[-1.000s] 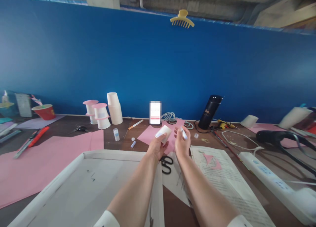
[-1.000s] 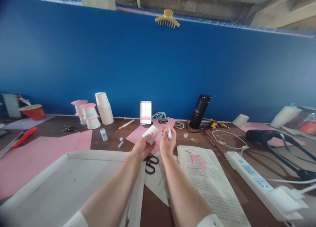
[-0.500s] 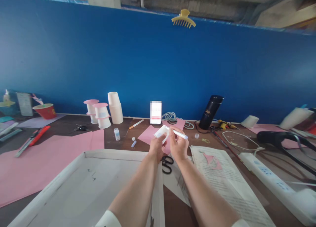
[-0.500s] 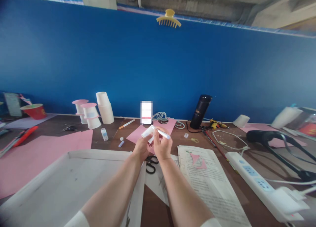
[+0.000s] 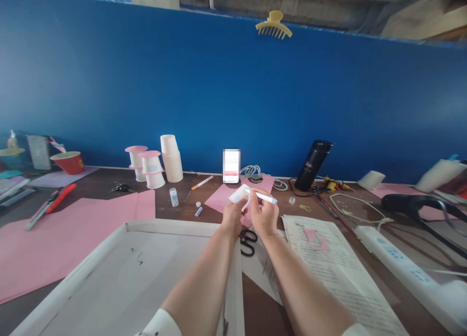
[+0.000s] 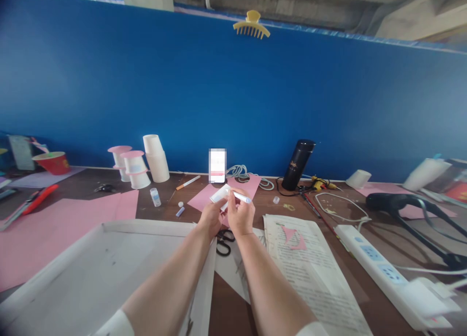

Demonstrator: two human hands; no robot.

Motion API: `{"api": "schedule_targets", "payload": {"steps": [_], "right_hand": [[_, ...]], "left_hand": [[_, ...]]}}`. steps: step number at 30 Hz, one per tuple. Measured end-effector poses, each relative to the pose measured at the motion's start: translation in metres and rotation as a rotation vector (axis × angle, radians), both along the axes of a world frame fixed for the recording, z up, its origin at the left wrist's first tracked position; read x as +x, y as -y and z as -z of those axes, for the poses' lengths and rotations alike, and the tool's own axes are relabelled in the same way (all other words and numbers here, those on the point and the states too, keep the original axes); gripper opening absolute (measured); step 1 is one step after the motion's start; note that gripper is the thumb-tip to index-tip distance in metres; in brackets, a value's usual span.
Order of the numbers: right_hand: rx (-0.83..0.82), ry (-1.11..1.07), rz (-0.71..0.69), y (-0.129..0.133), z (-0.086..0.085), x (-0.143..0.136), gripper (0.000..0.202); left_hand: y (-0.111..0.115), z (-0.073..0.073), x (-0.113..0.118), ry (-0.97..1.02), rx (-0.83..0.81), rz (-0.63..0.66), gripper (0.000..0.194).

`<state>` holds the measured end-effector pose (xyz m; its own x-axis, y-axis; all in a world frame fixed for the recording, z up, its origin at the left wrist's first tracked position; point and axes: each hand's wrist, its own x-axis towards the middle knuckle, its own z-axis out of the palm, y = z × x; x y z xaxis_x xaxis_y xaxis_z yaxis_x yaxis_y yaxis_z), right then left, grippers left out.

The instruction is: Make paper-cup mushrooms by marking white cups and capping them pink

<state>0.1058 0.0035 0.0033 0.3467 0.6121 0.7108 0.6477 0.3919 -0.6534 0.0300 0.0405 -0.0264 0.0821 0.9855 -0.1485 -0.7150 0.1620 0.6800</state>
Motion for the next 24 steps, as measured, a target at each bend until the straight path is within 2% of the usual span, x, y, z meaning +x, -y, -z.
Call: {"api": "schedule_targets", "payload": {"steps": [24], "right_hand": [[-0.030,0.030,0.005,-0.0029,0.0027,0.0000,0.025]], "left_hand": [[0.0025,-0.0021,-0.0005,-0.016,0.027,0.012,0.034]]}}
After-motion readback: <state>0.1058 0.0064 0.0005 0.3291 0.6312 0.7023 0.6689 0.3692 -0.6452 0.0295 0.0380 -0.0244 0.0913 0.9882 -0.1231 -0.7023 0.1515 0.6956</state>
